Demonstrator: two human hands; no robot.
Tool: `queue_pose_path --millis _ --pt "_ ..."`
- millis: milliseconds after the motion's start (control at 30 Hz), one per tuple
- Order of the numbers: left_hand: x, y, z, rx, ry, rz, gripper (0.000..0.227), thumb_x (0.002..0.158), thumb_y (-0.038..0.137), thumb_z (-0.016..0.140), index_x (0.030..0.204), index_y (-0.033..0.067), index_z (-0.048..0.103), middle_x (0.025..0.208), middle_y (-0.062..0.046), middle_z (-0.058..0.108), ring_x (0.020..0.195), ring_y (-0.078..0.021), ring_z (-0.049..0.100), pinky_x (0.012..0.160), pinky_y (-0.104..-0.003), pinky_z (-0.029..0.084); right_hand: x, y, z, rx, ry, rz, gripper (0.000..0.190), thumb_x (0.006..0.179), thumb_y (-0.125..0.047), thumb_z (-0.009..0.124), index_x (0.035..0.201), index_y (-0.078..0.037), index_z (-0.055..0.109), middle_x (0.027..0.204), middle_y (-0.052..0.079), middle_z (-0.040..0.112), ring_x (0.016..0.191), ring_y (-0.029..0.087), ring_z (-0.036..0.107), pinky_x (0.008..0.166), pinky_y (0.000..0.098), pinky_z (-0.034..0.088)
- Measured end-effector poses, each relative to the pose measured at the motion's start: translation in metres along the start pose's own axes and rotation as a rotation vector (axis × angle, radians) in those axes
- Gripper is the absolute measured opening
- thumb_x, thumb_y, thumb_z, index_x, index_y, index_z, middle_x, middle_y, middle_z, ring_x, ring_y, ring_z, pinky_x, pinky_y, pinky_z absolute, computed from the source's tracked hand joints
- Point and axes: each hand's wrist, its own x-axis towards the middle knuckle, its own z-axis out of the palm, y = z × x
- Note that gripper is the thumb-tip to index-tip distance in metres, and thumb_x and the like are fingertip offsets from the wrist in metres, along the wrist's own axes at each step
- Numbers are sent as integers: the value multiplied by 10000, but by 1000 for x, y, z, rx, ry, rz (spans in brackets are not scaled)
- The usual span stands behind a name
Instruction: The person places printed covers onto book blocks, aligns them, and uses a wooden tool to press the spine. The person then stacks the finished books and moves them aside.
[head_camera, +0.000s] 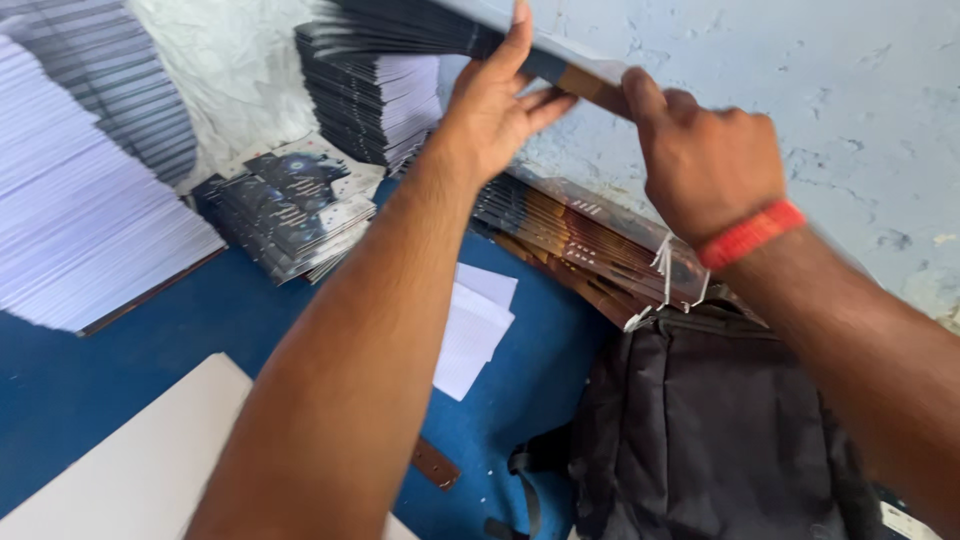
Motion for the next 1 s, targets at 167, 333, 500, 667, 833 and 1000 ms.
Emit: queue_pose_path --millis 167,333,500,667,833,1000 --pt "-20 -22 -31 357 510 -337 1379 634 750 698 1624 42 52 1649 -293 31 1457 -559 232 1088 -657 460 31 -32 83 -113 -312 -4 886 868 -415 614 1609 -108 239 1251 192 629 952 354 693 745 521 546" --pt "-81 -25 -61 445 538 -341 1504 616 718 780 1588 26 -137 1657 -303 62 1490 -554 215 1117 -653 433 14 -78 106 251 -421 48 761 889 -420 714 1474 -45 406 1272 189 649 1057 378 686 890 554 519" --pt "-126 -22 -62 528 556 -370 1506 618 627 829 1597 61 -166 1653 -321 63 1486 -575 175 1107 -687 395 0 -83 103 278 -448 69 340 941 -320 668 1171 -71 642 1067 153 748 1008 343 724 931 540 525" --pt "-191 -17 -52 504 615 -416 1492 613 585 847 1603 88 -152 1646 -317 127 1490 -549 196 1112 -656 409 -35 -106 88 375 -433 77 289 930 -341 673 1053 -82 705 997 159 758 946 348 737 908 494 553" --pt "-260 2 -31 585 637 -424 1417 672 557 831 1603 75 -122 1638 -296 180 1510 -461 283 1115 -611 434 -63 -136 46 429 -475 24 313 919 -351 692 1070 -77 693 977 151 762 937 341 741 890 483 561" --pt "-361 9 -20 642 747 -475 1324 732 496 818 1621 98 -78 1623 -312 201 1505 -432 320 1155 -568 407 -98 -191 13 530 -567 -22 317 907 -357 698 1090 -98 688 1023 167 734 957 357 728 810 476 602"
